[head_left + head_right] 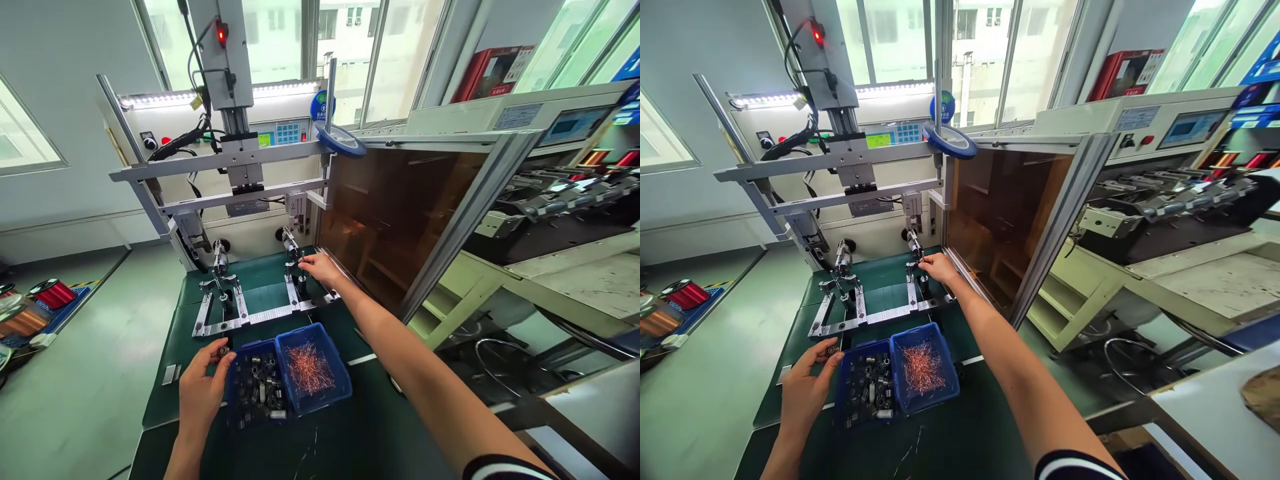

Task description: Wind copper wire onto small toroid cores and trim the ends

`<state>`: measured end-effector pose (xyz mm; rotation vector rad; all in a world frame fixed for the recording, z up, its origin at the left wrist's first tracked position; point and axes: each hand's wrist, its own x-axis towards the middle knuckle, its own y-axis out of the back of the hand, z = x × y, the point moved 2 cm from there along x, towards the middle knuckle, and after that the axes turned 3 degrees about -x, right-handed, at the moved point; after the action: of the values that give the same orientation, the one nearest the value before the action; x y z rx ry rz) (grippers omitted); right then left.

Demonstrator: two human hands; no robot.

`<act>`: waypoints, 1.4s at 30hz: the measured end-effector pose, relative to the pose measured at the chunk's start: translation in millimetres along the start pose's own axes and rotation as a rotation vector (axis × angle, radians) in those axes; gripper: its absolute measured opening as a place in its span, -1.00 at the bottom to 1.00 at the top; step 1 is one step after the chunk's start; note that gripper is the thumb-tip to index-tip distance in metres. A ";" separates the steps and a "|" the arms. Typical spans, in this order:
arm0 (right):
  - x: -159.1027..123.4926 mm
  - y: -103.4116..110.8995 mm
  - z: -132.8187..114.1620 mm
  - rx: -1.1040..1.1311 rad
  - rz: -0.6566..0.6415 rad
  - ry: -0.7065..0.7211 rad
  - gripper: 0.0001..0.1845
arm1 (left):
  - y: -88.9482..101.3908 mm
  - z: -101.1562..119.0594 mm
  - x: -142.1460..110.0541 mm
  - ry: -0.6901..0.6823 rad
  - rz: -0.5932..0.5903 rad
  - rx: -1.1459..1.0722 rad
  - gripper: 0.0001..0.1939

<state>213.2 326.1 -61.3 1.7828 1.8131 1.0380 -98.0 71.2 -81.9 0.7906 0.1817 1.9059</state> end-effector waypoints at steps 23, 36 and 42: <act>-17.5 -24.9 -7.3 -0.159 0.120 -0.124 -0.68 | -10.0 21.6 -5.2 0.049 -0.032 -0.223 -0.71; -2.0 -25.4 -15.0 0.139 0.017 -0.273 -0.69 | -13.7 8.0 -1.8 0.028 -0.049 -0.262 -0.70; 0.4 -29.9 -6.4 0.305 0.040 -0.349 -0.75 | -7.9 -0.3 1.2 0.109 -0.021 -0.257 -0.70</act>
<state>188.2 327.5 -78.9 2.0298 1.7881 0.4380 -92.5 76.0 -85.2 0.5111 0.0105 1.9069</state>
